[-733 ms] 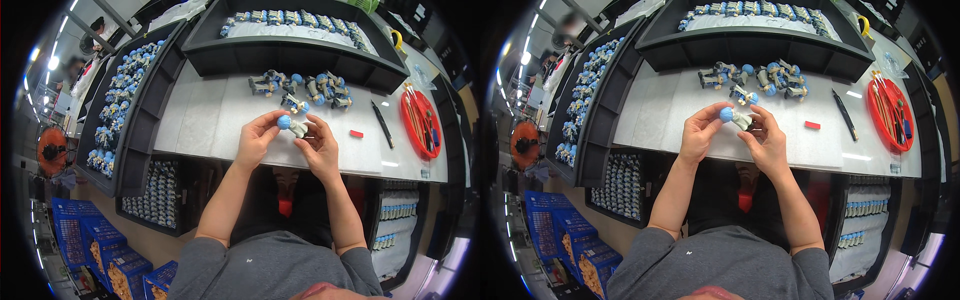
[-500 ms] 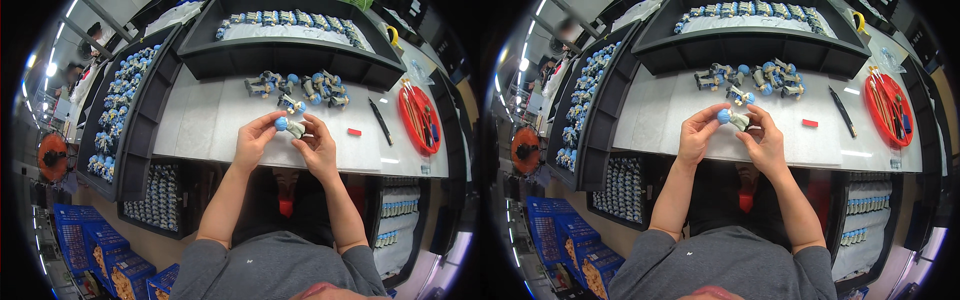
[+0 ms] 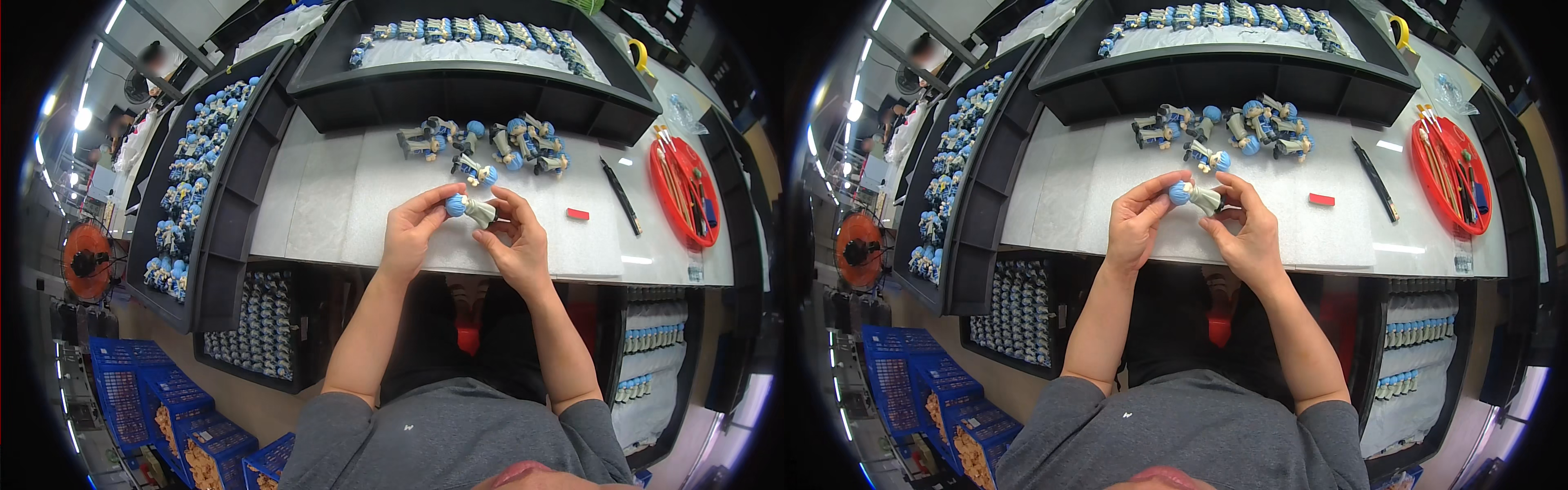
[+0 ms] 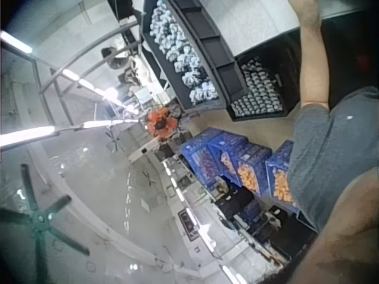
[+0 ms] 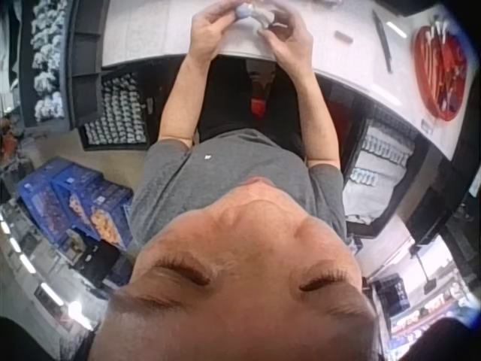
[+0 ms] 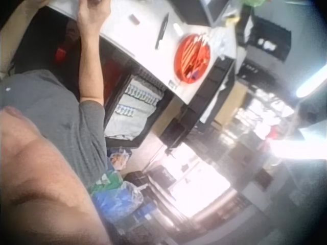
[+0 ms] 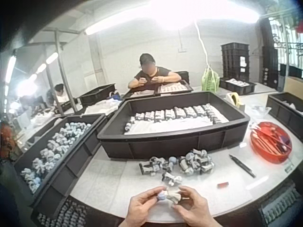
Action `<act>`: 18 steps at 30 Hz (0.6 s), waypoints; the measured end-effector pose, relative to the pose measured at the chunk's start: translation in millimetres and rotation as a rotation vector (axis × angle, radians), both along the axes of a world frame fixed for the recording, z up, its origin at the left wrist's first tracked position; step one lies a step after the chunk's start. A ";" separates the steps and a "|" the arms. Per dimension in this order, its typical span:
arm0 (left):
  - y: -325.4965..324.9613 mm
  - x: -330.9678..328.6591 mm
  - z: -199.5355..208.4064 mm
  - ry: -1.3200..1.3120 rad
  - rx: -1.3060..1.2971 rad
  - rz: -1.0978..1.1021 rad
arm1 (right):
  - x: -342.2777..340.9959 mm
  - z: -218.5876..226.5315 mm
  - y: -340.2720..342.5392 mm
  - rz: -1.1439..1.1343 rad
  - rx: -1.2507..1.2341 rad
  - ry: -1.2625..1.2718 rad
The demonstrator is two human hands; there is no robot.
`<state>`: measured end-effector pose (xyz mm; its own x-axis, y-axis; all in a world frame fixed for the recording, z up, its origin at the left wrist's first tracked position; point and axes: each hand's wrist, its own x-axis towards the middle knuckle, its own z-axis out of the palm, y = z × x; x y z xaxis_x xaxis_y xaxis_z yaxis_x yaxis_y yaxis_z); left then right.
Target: Assembling small toy figurines with blue hair at a factory workstation.
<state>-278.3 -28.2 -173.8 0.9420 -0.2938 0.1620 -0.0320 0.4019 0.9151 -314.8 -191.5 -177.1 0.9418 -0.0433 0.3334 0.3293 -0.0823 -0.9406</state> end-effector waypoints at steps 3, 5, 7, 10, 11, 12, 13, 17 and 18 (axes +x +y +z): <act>0.1 -0.1 0.6 0.012 -0.004 0.002 | 0.3 0.0 0.1 -0.001 -0.004 0.005; 0.3 0.0 0.7 0.013 -0.009 0.001 | 0.9 -1.2 -0.1 0.003 0.004 0.009; 0.3 0.9 -0.8 0.018 0.004 0.007 | 1.2 -1.5 -0.6 0.003 -0.004 -0.001; -2.0 1.7 -5.4 -0.086 -0.018 0.025 | 1.8 -2.0 -1.5 0.007 -0.017 -0.011; -1.8 1.6 -5.2 -0.086 -0.018 0.026 | 2.0 -2.1 -1.8 0.010 -0.023 -0.011; -1.8 1.7 -5.2 -0.080 -0.016 0.015 | 2.0 -2.3 -2.5 0.008 -0.023 -0.010; -2.1 1.6 -5.3 -0.075 -0.014 0.005 | 2.0 -2.6 -3.1 0.009 -0.019 -0.013; -2.1 -0.5 -5.0 -0.097 -0.006 0.012 | 0.2 -2.0 -2.5 0.001 -0.021 -0.016; -1.0 -1.3 -4.0 -0.090 -0.003 0.015 | 0.4 -2.2 -1.1 0.003 -0.020 -0.016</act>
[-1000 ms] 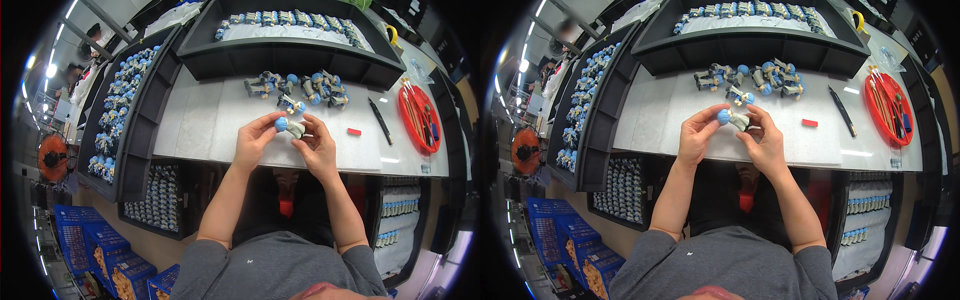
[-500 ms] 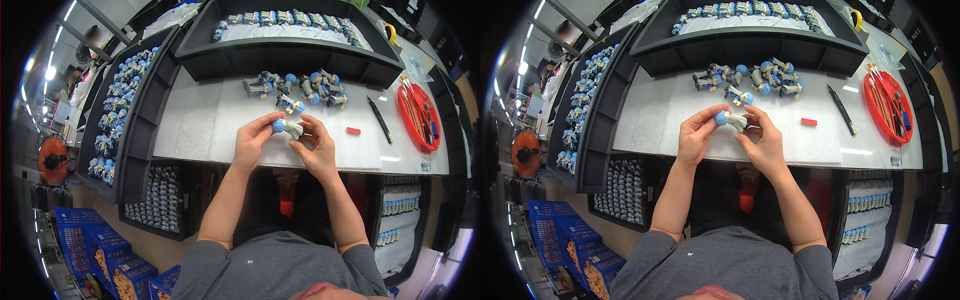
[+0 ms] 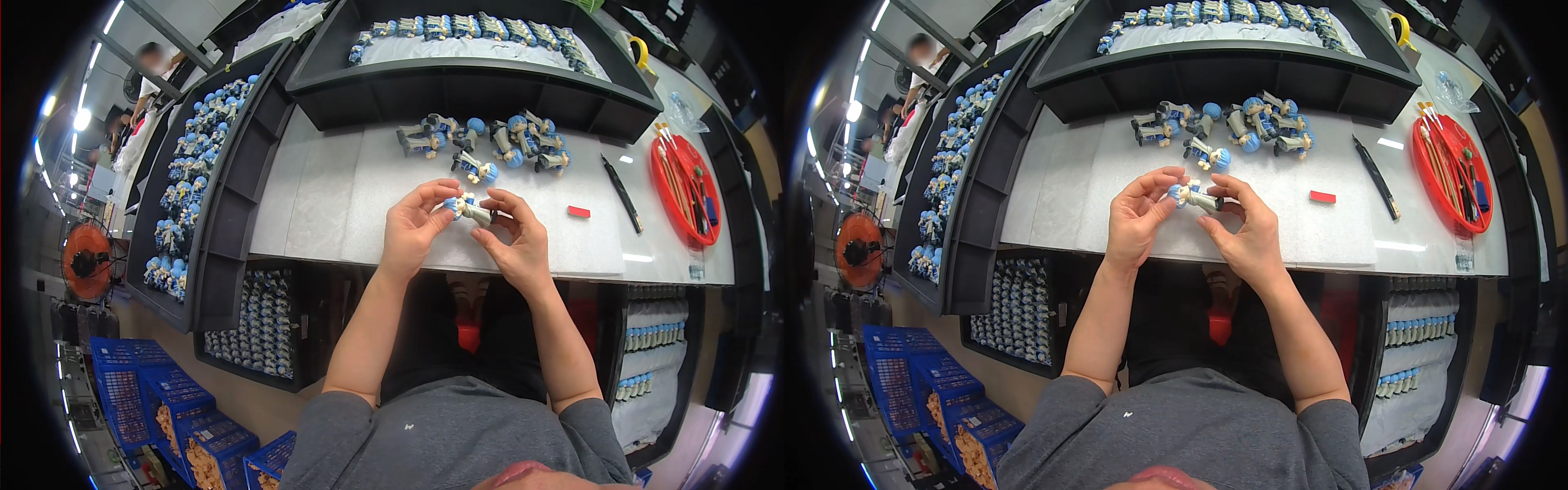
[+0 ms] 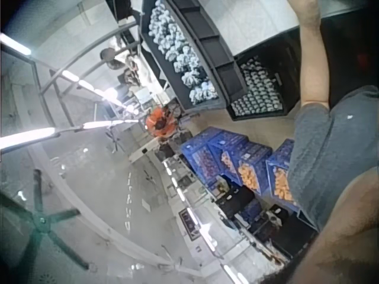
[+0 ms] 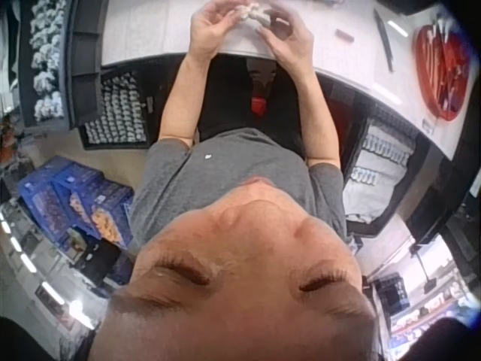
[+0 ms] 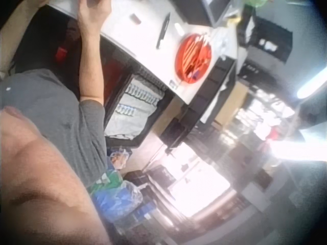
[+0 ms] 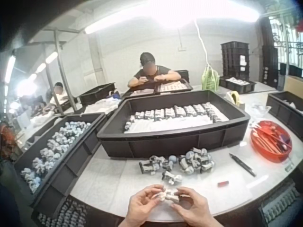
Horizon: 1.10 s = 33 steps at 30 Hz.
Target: Assembling small toy figurines with blue hair at a factory workstation.
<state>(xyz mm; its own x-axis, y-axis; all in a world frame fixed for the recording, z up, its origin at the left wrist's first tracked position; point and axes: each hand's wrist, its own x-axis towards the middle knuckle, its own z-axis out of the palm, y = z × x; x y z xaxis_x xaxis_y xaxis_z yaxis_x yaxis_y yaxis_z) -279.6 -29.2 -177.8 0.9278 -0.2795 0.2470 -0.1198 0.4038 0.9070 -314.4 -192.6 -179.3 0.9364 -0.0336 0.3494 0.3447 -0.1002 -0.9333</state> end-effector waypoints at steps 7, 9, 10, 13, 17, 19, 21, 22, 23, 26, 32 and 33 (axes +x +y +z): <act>11.4 1.4 3.8 -0.024 0.006 -0.007 | 1.7 1.8 13.2 -0.025 0.001 -0.024; 1.4 6.4 2.4 -0.018 -0.024 -0.053 | 2.8 1.7 2.0 -0.087 -0.048 -0.053; -3.8 9.0 -1.1 -0.006 -0.051 -0.089 | 3.1 -2.9 -2.8 -0.129 -0.086 -0.048; -2.5 10.6 -18.4 -0.048 -0.061 -0.044 | 3.7 -11.7 -7.7 -0.167 -0.199 -0.245; 3.9 6.6 -18.9 -0.060 0.014 0.043 | -15.5 6.3 -36.1 -0.135 0.104 -0.211; 11.4 9.8 -16.4 -0.042 0.070 0.030 | -38.5 24.9 -70.9 -0.213 0.174 -0.256; 1.2 1.3 -10.9 -0.067 0.120 -0.003 | -79.5 35.3 -128.3 -0.553 0.045 -0.258; 5.8 2.0 -9.2 -0.086 0.167 0.015 | -92.2 28.5 -155.4 -0.754 -0.039 -0.288; 6.8 2.0 -10.0 -0.082 0.174 0.008 | -102.7 12.1 -183.1 -0.867 0.140 -0.352; 1.7 -1.3 -9.6 -0.069 0.209 0.023 | -175.6 -26.0 -286.1 -1.326 -0.027 -0.331; -5.2 0.9 -4.0 -0.098 0.333 0.071 | -353.7 -177.6 -420.0 -1.916 -0.559 0.279; -3.8 1.5 -3.1 -0.102 0.342 0.080 | -363.7 -193.8 -422.0 -1.917 -0.547 0.403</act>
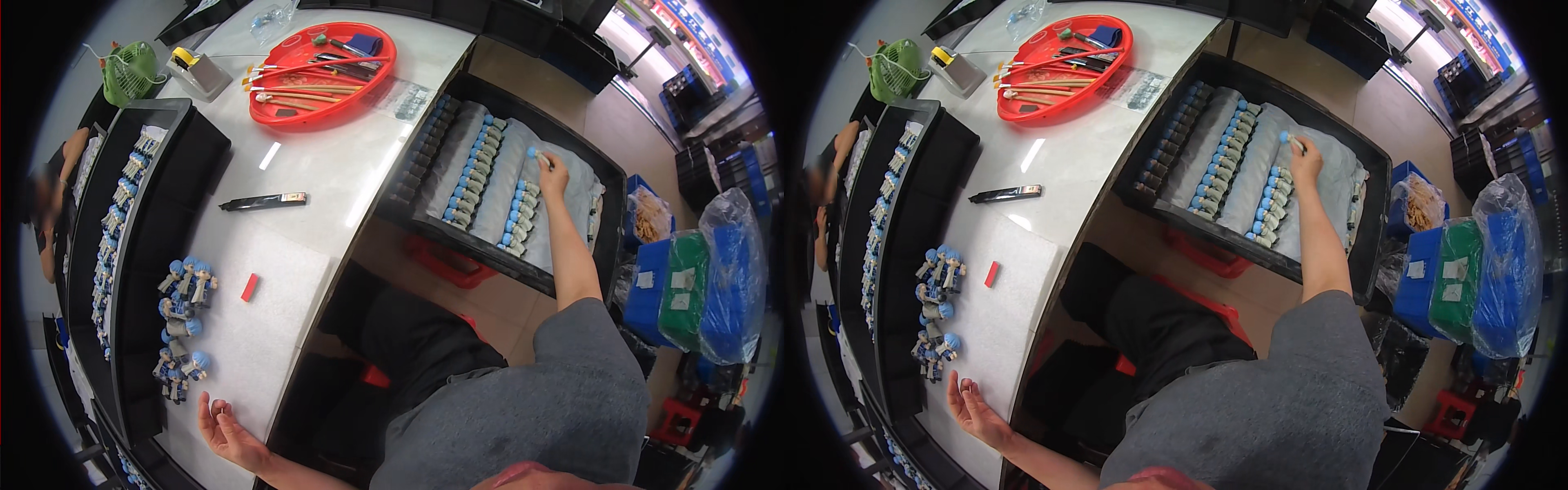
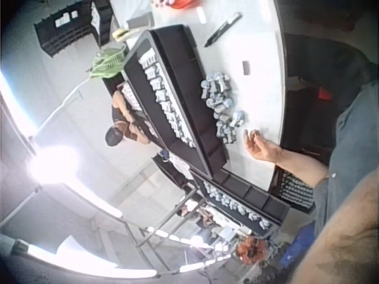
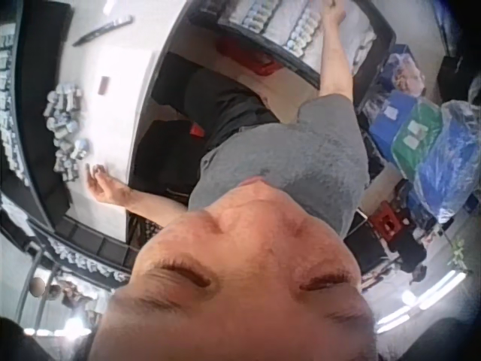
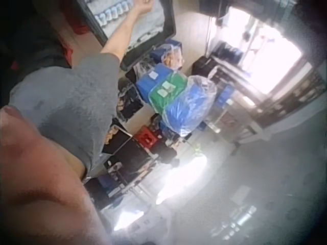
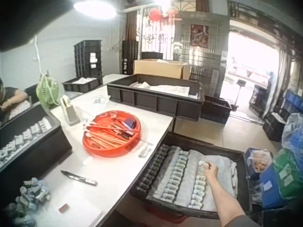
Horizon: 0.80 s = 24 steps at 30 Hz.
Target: Assembling small toy figurines with blue hair at a factory workstation.
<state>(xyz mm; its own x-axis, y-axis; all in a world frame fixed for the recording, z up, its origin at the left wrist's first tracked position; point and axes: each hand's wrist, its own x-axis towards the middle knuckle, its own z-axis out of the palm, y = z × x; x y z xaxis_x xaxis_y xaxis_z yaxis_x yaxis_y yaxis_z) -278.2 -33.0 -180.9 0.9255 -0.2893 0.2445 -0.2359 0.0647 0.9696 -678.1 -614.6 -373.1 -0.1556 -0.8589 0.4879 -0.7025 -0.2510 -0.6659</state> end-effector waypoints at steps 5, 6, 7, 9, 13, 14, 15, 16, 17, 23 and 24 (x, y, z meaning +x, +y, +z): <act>-5.0 -1.6 -0.5 0.010 0.017 0.029 | -27.5 -32.9 -3.3 0.002 0.207 0.079; -6.1 -2.2 -2.2 0.008 0.021 0.030 | -32.1 -39.9 -7.6 0.023 0.228 0.105; -8.0 -2.8 -4.4 0.022 0.003 0.025 | -37.0 -45.0 -10.9 0.043 0.248 0.130; -9.8 -3.8 -5.9 0.030 -0.013 0.030 | -42.8 -53.5 -14.9 0.046 0.269 0.144; 0.8 1.1 -3.3 0.015 -0.004 0.055 | -25.0 -58.8 -21.1 0.116 0.379 0.214; 8.6 0.4 -0.4 0.012 0.009 0.061 | -13.4 -58.7 -17.4 0.151 0.420 0.250; 0.2 -0.5 1.1 0.003 0.016 0.116 | -22.8 -63.0 -26.6 0.146 0.430 0.363; 2.3 6.2 -6.1 0.025 0.014 0.039 | -38.7 -61.2 -33.9 0.108 0.406 0.439; 2.4 3.7 -1.2 0.003 0.069 0.112 | -10.4 -48.8 -20.6 0.124 0.500 0.487; -13.9 0.3 -2.7 0.043 -0.058 0.041 | 109.2 71.5 39.7 0.613 0.009 -0.200; -14.4 0.6 -3.0 0.034 -0.048 0.030 | 138.7 101.1 73.4 0.736 0.002 -0.330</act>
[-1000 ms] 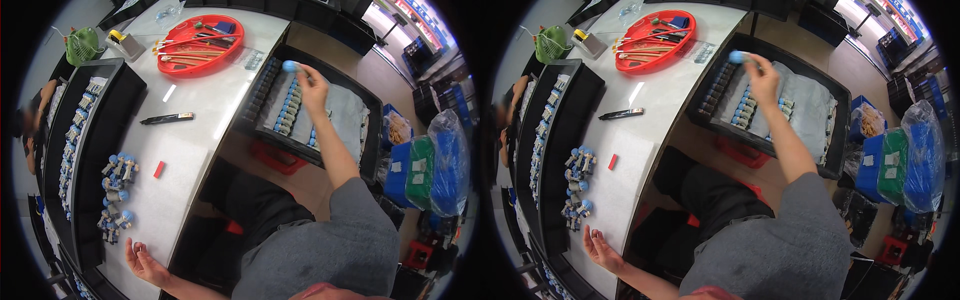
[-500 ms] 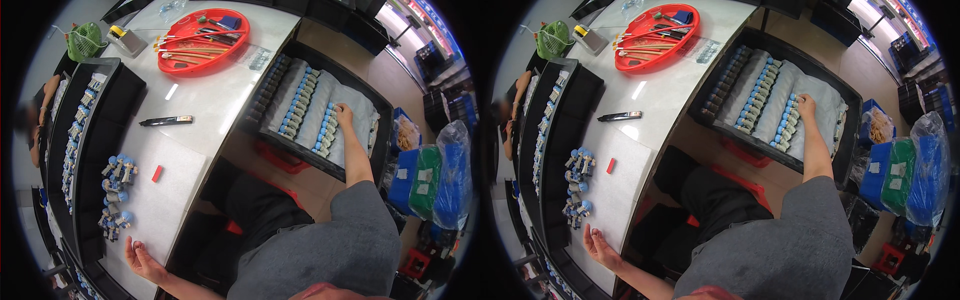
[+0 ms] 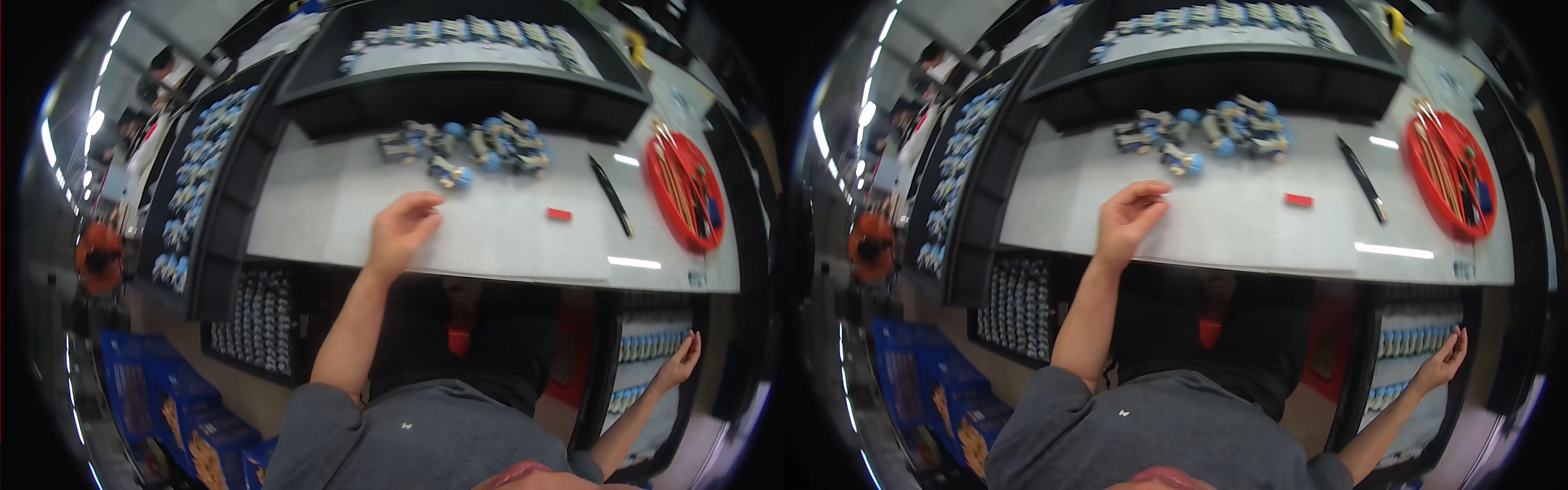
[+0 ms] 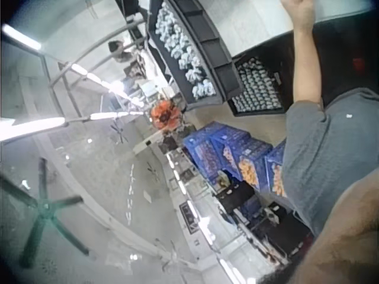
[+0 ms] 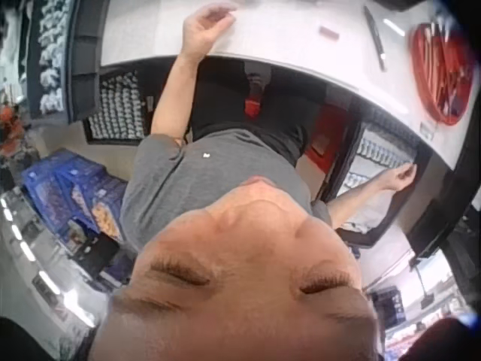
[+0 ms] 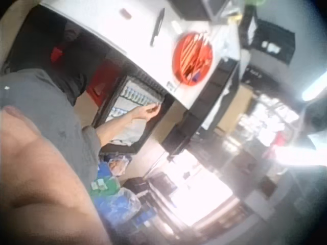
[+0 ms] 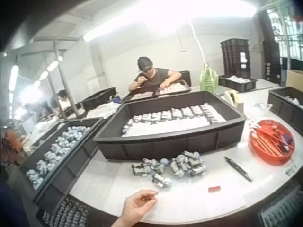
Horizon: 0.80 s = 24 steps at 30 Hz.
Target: Assembling small toy figurines with blue hair at a factory workstation.
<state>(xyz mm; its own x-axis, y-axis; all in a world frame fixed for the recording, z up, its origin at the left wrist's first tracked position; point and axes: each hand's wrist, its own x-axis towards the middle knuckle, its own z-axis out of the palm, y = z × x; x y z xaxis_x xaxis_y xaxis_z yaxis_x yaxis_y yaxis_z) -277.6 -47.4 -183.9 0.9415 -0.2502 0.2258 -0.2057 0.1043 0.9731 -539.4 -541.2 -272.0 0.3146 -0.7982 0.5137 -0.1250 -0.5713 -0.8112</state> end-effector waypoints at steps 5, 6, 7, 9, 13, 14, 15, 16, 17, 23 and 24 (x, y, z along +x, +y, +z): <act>2.6 -5.4 -1.3 -0.061 0.027 -0.002 | 111.7 85.7 180.5 0.685 0.053 -0.070; 3.1 -8.0 3.2 -0.078 0.078 0.022 | 127.8 90.8 207.1 0.837 0.011 -0.053; 2.4 -9.0 4.2 -0.090 0.070 0.045 | 145.2 93.7 233.6 0.932 -0.064 -0.069; 8.4 -13.0 6.5 -0.149 0.166 0.065 | 172.8 108.7 289.4 1.156 -0.060 -0.052; 5.8 -8.0 8.1 -0.199 0.132 0.102 | 210.2 104.1 343.5 1.288 0.115 0.003; 6.2 -5.0 15.3 -0.247 0.183 0.109 | 216.1 97.0 350.3 1.266 0.188 0.015; 4.9 -2.1 24.2 -0.317 0.167 0.109 | 221.3 88.7 350.1 1.239 0.257 0.036; 4.3 3.1 28.7 -0.401 0.162 0.096 | 224.5 83.0 346.1 1.224 0.243 0.161; 2.7 9.7 33.8 -0.561 0.282 0.134 | 228.4 73.3 341.2 1.236 0.190 0.090; -18.1 45.7 18.1 -0.881 0.770 0.199 | 223.5 79.7 342.7 1.281 0.251 0.088; -21.9 50.6 8.0 -0.881 0.773 0.200 | 224.9 78.1 342.1 1.274 0.259 0.082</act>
